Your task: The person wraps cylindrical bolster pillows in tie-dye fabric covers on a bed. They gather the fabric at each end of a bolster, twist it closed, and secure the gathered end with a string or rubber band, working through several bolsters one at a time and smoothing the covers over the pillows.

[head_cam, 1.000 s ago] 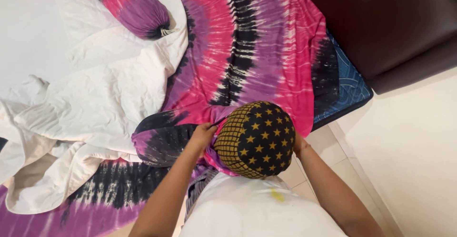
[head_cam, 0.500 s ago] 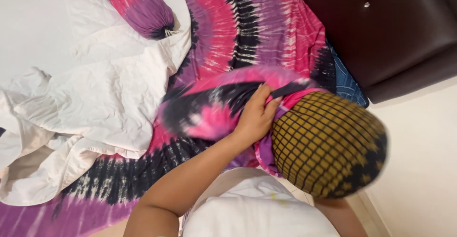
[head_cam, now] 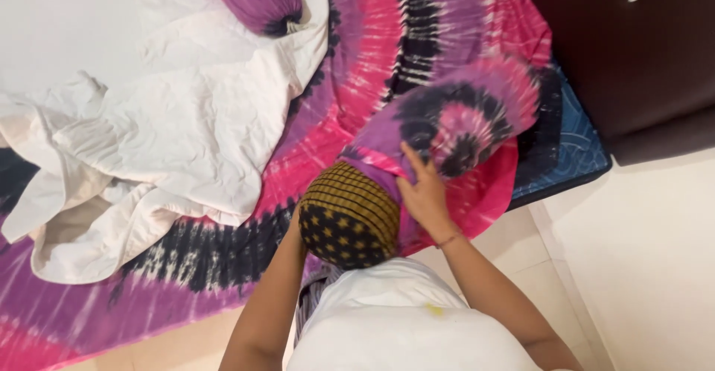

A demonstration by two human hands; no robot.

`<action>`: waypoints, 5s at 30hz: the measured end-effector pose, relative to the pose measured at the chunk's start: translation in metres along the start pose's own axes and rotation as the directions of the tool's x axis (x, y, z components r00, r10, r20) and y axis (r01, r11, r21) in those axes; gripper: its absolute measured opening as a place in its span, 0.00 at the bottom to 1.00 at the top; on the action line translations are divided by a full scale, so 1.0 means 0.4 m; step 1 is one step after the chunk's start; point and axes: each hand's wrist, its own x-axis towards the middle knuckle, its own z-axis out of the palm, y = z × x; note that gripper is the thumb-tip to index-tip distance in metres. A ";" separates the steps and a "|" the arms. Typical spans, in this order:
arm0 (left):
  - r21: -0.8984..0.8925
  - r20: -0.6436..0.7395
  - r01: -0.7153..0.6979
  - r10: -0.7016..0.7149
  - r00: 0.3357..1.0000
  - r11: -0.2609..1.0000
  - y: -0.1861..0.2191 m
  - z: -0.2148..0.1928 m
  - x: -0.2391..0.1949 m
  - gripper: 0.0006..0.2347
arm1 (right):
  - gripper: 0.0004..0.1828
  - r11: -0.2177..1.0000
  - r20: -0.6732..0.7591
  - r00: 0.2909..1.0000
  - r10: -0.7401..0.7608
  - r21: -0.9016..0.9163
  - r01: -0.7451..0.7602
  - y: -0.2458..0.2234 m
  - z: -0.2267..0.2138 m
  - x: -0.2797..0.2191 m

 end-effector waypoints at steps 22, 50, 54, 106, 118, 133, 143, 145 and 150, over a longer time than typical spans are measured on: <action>0.534 -0.576 -0.073 0.426 0.698 0.842 0.105 -0.078 -0.148 0.25 | 0.41 0.876 0.232 0.973 0.003 -0.469 0.109 0.314 0.301 0.008; 0.959 0.270 -0.271 0.533 0.802 -0.079 0.035 -0.021 -0.427 0.30 | 0.06 0.545 0.533 0.838 -0.116 -0.671 0.502 0.274 0.271 0.208; 0.960 0.006 -0.167 0.580 0.814 0.224 0.038 0.035 -0.428 0.27 | 0.07 0.540 0.385 0.922 -0.030 -0.770 0.339 0.426 0.156 0.372; 0.775 -0.205 0.241 0.128 0.970 -0.585 0.177 0.046 -0.144 0.35 | 0.43 0.791 0.424 0.906 -0.002 -0.553 0.261 0.001 0.464 0.079; 0.930 0.250 -0.171 0.217 0.943 -0.326 0.175 0.037 -0.287 0.16 | 0.15 0.675 0.221 0.950 0.220 -0.738 0.015 0.524 -0.031 0.215; 0.970 -0.241 0.222 0.229 0.943 0.103 0.454 -0.041 -0.137 0.21 | 0.08 0.873 0.381 0.800 0.464 -0.040 -0.487 0.562 0.064 -0.119; 0.607 -0.295 0.439 0.326 0.898 -0.663 0.310 0.103 -0.102 0.59 | 0.21 0.987 0.240 0.959 0.149 -0.086 -0.132 0.294 0.352 0.029; 0.568 -0.281 0.440 0.338 0.898 -0.696 0.287 0.037 -0.060 0.52 | 0.41 0.975 0.113 0.990 0.078 -0.218 -0.052 0.187 0.383 0.114; 0.661 -0.118 0.328 0.338 0.934 -0.674 0.273 -0.073 -0.022 0.28 | 0.41 0.884 0.123 0.989 0.081 -0.467 -0.014 0.237 0.476 0.208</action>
